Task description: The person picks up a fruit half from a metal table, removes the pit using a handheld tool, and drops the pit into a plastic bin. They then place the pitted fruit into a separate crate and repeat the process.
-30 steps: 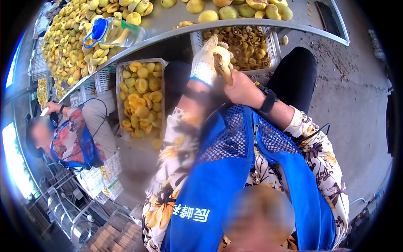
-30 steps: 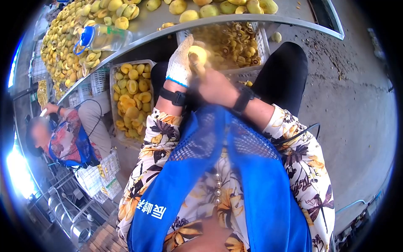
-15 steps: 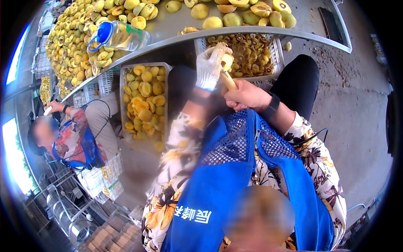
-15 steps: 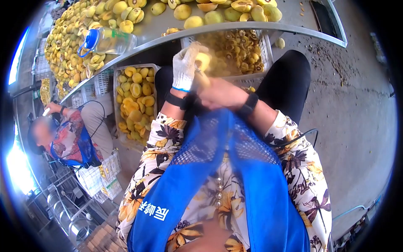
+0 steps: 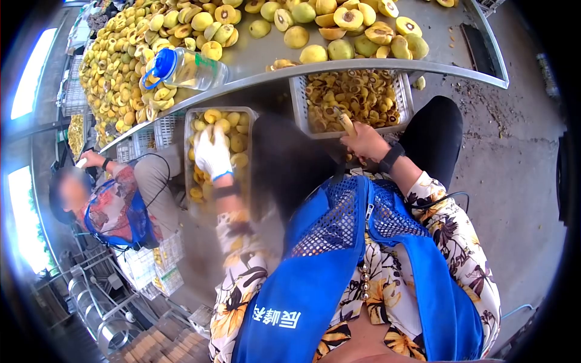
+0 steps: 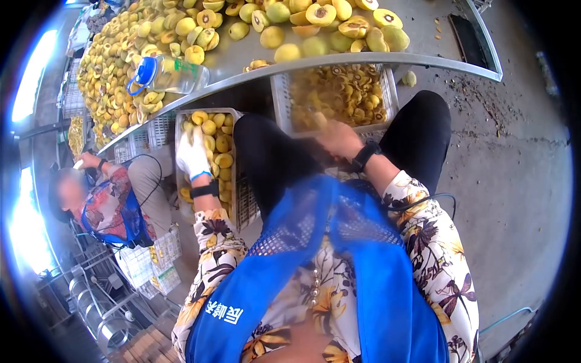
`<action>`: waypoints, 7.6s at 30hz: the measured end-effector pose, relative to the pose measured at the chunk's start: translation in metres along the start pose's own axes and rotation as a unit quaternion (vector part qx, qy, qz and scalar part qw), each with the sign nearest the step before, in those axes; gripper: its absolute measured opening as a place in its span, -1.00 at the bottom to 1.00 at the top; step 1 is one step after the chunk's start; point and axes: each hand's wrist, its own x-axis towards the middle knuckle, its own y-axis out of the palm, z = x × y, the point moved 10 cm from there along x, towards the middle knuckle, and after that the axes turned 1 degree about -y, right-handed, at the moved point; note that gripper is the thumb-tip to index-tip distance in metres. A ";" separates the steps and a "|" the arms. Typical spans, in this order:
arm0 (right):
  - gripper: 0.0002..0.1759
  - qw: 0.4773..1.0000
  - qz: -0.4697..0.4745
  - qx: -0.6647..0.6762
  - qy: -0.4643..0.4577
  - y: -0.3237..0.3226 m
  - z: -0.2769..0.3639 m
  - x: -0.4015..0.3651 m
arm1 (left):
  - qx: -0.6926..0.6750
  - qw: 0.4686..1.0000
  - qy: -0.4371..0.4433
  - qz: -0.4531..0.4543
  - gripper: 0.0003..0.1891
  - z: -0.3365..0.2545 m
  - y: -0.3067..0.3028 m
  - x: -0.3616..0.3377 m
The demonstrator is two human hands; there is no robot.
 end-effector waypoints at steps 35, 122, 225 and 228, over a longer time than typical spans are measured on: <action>-0.77 0.943 -0.196 -0.123 -0.237 -0.030 0.135 -0.071 | -0.744 0.531 -0.173 0.367 -0.53 -0.217 0.102 -0.082; -0.77 0.933 -0.182 -0.183 -0.251 -0.021 0.128 -0.048 | -0.718 0.578 -0.191 0.337 -0.47 -0.200 0.104 -0.067; -0.69 0.928 -0.206 -0.185 -0.250 -0.008 0.102 -0.043 | -0.734 0.608 -0.173 0.249 -0.54 -0.196 0.089 -0.091; -0.70 0.946 -0.172 -0.179 -0.207 -0.003 0.094 -0.040 | -0.740 0.627 -0.099 0.221 -0.62 -0.198 0.078 -0.084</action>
